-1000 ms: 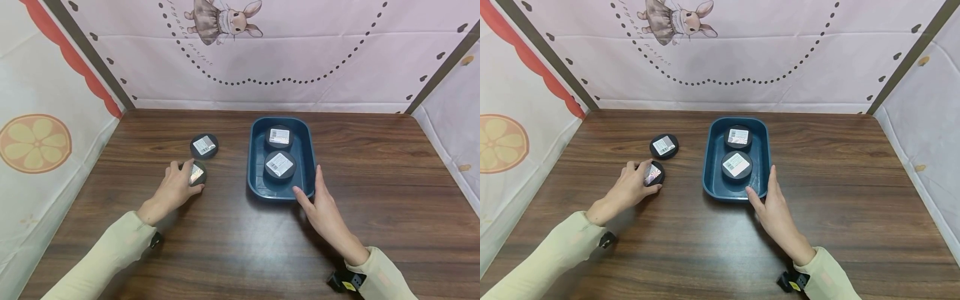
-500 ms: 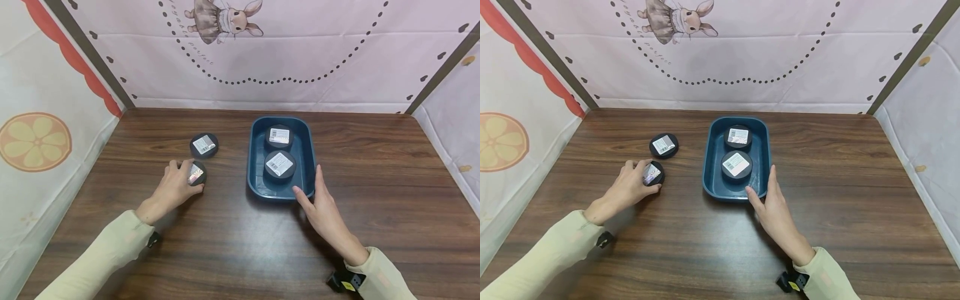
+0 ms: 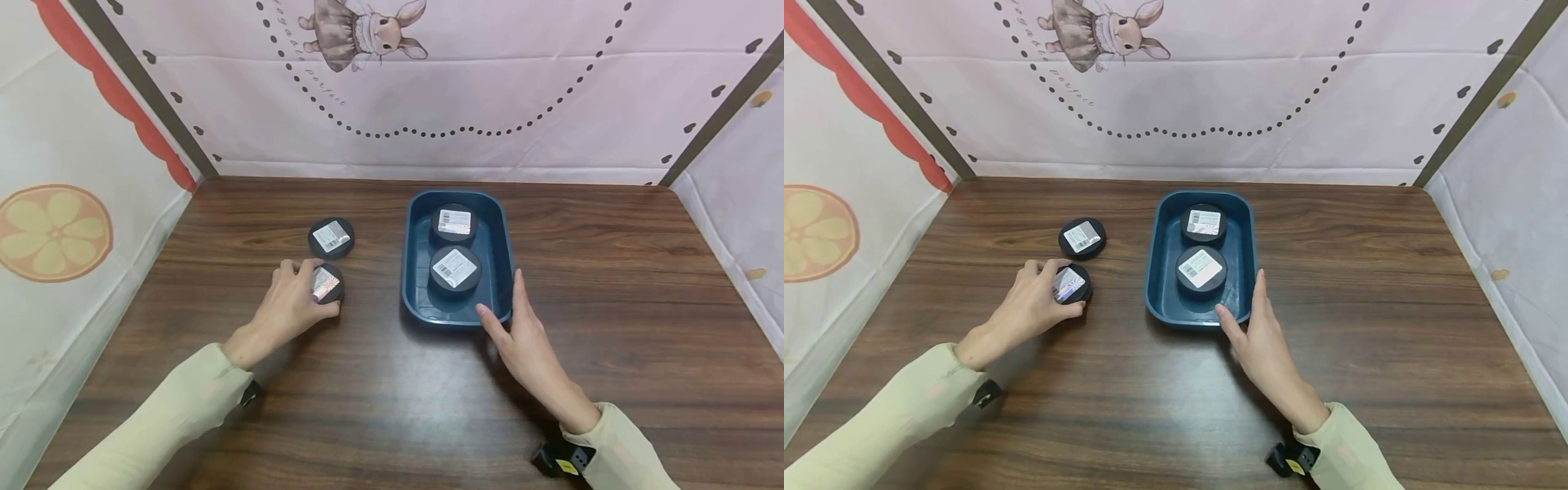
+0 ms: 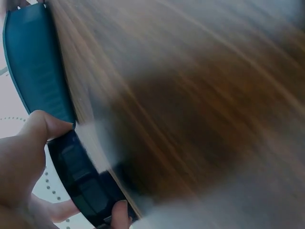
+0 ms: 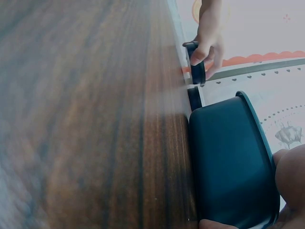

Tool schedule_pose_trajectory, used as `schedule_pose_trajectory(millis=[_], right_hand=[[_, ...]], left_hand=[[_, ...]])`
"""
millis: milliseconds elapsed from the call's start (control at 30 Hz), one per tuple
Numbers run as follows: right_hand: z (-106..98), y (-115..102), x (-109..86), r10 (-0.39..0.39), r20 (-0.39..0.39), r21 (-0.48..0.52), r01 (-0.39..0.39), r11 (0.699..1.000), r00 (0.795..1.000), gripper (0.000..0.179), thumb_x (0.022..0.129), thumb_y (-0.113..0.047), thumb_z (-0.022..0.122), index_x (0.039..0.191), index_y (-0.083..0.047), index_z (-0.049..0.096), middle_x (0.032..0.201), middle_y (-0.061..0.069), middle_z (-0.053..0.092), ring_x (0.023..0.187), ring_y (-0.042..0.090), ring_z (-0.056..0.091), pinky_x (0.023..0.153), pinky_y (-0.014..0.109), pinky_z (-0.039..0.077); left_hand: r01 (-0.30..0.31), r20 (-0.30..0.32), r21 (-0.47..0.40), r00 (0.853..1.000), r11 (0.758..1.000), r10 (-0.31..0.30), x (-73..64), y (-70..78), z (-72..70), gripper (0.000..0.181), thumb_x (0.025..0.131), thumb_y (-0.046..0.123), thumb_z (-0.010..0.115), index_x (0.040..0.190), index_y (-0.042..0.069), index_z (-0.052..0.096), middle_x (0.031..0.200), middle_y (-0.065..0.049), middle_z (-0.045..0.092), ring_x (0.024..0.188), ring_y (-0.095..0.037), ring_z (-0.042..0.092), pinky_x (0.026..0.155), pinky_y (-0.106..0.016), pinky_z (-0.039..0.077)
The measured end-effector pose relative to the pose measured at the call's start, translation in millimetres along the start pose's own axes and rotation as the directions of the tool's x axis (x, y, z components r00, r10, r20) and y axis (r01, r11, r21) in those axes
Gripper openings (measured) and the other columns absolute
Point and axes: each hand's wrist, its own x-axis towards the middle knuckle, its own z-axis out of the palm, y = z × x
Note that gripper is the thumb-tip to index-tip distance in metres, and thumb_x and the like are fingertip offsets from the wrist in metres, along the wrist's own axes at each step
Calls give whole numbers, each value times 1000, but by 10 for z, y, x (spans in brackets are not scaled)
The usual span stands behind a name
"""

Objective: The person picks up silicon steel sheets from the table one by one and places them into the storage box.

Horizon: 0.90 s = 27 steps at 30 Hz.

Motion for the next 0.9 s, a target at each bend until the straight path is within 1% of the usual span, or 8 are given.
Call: schedule_pose_trajectory(millis=[200, 333, 467, 667, 767, 900], right_hand=[[0, 7, -1, 3, 1, -1, -3, 1000, 1000, 97, 99, -61, 46, 160, -15, -14, 170, 15, 1, 155, 37, 14, 122, 59, 19], [-3, 9, -2, -5, -8, -1, 5, 1000, 1000, 97, 99, -61, 45, 160, -15, -14, 170, 15, 2, 155, 37, 14, 122, 59, 19], [-2, 12, -2, -10, -14, -6, 10, 1000, 1000, 96, 100, -60, 46, 160, -14, -13, 170, 15, 2, 155, 37, 14, 122, 59, 19], [2, 17, -4, -13, -16, -5, 13, 1000, 1000, 96, 100, -60, 46, 160, -14, -13, 170, 16, 2, 155, 38, 14, 122, 59, 19], [3, 18, -3, -17, -18, -4, 17, 1000, 1000, 96, 100, -60, 45, 160, -14, -13, 170, 16, 2, 155, 37, 14, 122, 59, 19], [6, 19, 4, -18, -19, -8, 18, 1000, 1000, 96, 100, -60, 46, 160, -14, -13, 170, 16, 3, 155, 37, 14, 122, 59, 19]], left_hand=[[-41, -47, -14, 998, 999, 40, 0, 114, 3, 78, 71, 33, 77, 137, 5, 49, 118, -29, 48, 106, -42, 49, 79, -49, 52], [-78, -69, -13, 995, 997, 77, -6, 186, -13, 78, 69, 34, 77, 136, 4, 49, 117, -29, 48, 105, -40, 50, 76, -49, 53], [-90, -66, -9, 994, 996, 89, -10, 242, -23, 78, 68, 35, 77, 135, 5, 49, 118, -29, 49, 105, -40, 50, 74, -47, 53], [-79, -51, -15, 996, 997, 78, -8, 307, -41, 81, 69, 37, 77, 137, 6, 48, 120, -28, 50, 105, -38, 50, 73, -45, 52], [-87, -60, -12, 995, 996, 86, -12, 344, -60, 81, 68, 37, 77, 138, 7, 49, 119, -27, 50, 105, -37, 50, 72, -46, 53], [-113, -78, 1, 991, 994, 113, -21, 413, -91, 82, 68, 39, 78, 138, 7, 49, 117, -26, 52, 104, -36, 51, 74, -46, 54]])
